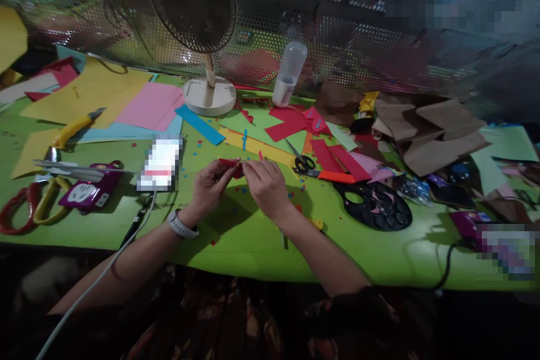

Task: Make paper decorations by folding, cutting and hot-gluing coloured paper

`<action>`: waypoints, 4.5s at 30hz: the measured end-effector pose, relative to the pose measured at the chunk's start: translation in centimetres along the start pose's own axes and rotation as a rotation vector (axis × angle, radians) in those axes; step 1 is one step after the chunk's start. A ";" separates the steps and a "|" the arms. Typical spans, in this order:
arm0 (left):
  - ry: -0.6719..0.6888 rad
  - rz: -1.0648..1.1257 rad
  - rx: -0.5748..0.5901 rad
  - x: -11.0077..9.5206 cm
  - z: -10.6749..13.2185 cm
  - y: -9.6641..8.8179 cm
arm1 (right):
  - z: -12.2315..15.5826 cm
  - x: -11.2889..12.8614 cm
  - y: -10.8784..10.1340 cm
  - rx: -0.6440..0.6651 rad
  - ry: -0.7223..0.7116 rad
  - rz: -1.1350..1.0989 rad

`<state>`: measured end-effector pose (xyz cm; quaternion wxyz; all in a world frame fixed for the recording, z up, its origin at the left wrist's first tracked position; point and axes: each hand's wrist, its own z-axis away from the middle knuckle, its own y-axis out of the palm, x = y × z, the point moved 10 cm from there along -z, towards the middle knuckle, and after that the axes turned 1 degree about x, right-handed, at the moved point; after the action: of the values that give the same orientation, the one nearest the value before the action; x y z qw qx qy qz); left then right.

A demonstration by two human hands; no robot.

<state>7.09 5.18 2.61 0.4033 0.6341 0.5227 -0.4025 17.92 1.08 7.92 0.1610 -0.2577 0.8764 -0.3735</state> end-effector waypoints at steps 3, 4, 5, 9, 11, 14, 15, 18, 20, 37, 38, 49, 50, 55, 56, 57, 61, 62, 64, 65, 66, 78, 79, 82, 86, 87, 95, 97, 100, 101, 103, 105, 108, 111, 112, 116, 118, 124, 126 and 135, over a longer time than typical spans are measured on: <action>-0.009 0.010 -0.008 0.2 0.1 -0.1 | 0.3 0.2 0.4 0.018 -0.022 0.042; -0.009 0.011 -0.009 0.3 0.1 -0.1 | 0.3 0.3 0.6 0.030 -0.027 0.055; -0.007 0.007 -0.010 0.3 0.1 -0.1 | 0.4 0.4 0.8 0.041 -0.031 0.068; 0.015 -0.045 -0.034 0.2 0.1 -0.3 | 0.6 0.7 1.3 0.034 -0.051 0.099; 0.021 -0.069 -0.042 0.3 0.1 -0.4 | 0.6 0.7 1.4 0.030 -0.051 0.098; 0.030 -0.074 -0.038 0.5 0.1 -0.3 | 0.4 0.7 1.4 0.040 -0.044 0.097; 0.031 -0.073 -0.038 0.5 0.2 -0.3 | 0.3 0.7 1.3 0.037 -0.049 0.098; 0.026 -0.081 -0.046 0.6 0.2 -0.4 | 0.2 1.0 0.7 -0.003 -0.079 0.099; 0.022 -0.094 -0.045 0.6 0.2 -0.4 | 0.1 1.2 0.4 -0.029 -0.095 0.101; 0.002 -0.132 -0.003 0.3 0.1 -0.2 | 0.0 0.7 1.4 0.037 -0.100 0.093; -0.009 -0.121 0.005 0.4 0.1 -0.2 | 0.0 0.7 1.4 0.050 -0.094 0.083; -0.011 -0.133 0.001 0.3 0.0 -0.1 | 0.1 0.2 2.3 0.132 -0.058 0.046; -0.004 -0.145 0.000 0.1 0.0 -0.1 | 0.0 0.1 2.2 0.126 -0.051 0.047; -0.016 -0.112 -0.037 -0.4 -0.4 -0.4 | -0.3 -1.3 1.1 0.084 0.045 -0.046; -0.029 -0.106 -0.044 -0.3 -0.4 -0.5 | -0.4 -1.6 0.9 0.084 0.073 -0.076; -0.039 -0.107 -0.051 -0.2 -0.5 -0.6 | -0.4 -1.8 0.8 0.087 0.087 -0.099; -0.093 -0.073 -0.069 0.8 -0.4 -0.9 | -0.1 -0.6 0.7 0.105 -0.001 -0.058; -0.118 -0.049 -0.069 1.1 -0.3 -0.9 | 0.0 0.0 0.6 0.097 -0.040 -0.022; -0.167 0.001 -0.060 1.7 -0.3 -0.8 | 0.2 0.9 0.4 0.062 -0.101 0.031; -0.186 0.021 -0.053 1.9 -0.3 -0.7 | 0.2 1.3 0.3 0.052 -0.124 0.037; -0.197 0.037 -0.051 2.0 -0.4 -0.8 | 0.2 1.4 0.2 0.051 -0.135 0.029; -0.037 -0.021 -0.097 -0.2 -0.4 -1.3 | -0.8 -2.7 0.1 0.160 0.306 -0.273; -0.004 -0.057 -0.097 -0.6 -0.4 -1.3 | -0.9 -2.5 0.5 0.191 0.328 -0.289; 0.064 -0.134 -0.085 -1.3 -0.1 -1.1 | -1.2 -2.0 0.8 0.207 0.323 -0.176; 0.149 -0.246 -0.025 -2.0 0.1 -0.5 | -1.7 -1.2 0.6 0.179 0.216 0.025; 0.170 -0.270 -0.017 -2.2 0.2 -0.4 | -1.8 -1.0 0.6 0.169 0.187 0.056; 0.159 -0.264 0.009 -2.0 0.5 0.0 | -1.7 -0.4 1.5 0.174 0.100 0.092; 0.122 -0.234 0.009 -1.6 0.4 0.1 | -1.6 -0.4 1.8 0.198 0.088 0.085; 0.054 -0.161 0.010 -1.0 0.4 0.2 | -1.5 -0.5 2.1 0.228 0.081 0.080; 0.025 -0.128 0.008 -0.6 0.4 0.2 | -1.5 -0.5 2.2 0.241 0.084 0.072; -0.043 -0.060 0.005 0.0 0.3 0.2 | -1.3 -0.4 2.5 0.268 0.102 0.037; -0.102 -0.002 0.003 0.5 0.3 0.3 | -1.2 -0.3 2.6 0.282 0.128 -0.020; -0.154 0.077 -0.009 0.8 0.1 0.1 | -1.4 -0.3 2.0 0.251 0.153 -0.145; -0.199 0.147 -0.082 0.9 -0.2 -0.9 | -1.3 -3.3 0.8 0.189 0.303 -0.239; -0.212 0.158 -0.115 1.0 -0.3 -1.3 | -0.9 -5.0 0.4 0.178 0.393 -0.230; -0.266 0.206 -0.209 1.6 -0.6 -2.7 | 3.0 -10.6 -1.1 0.314 0.603 -0.131; -0.300 0.249 -0.239 2.1 -0.6 -3.0 | 5.6 -11.5 -2.5 0.367 0.594 -0.163; -0.366 0.314 -0.257 3.0 -0.5 -2.8 | 13.2 -7.3 -3.4 0.805 0.316 -0.111; -0.368 0.328 -0.252 3.1 -0.4 -2.6 | 14.0 -6.5 -2.8 0.850 0.332 -0.038; -0.351 0.329 -0.261 3.3 -0.4 -2.9 | 11.1 -8.2 -2.9 0.449 0.564 -0.445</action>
<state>4.69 7.02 -0.63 0.6261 0.5736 0.3821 -0.3646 30.82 -2.29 3.30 -0.1178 -0.2869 0.7058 -0.6369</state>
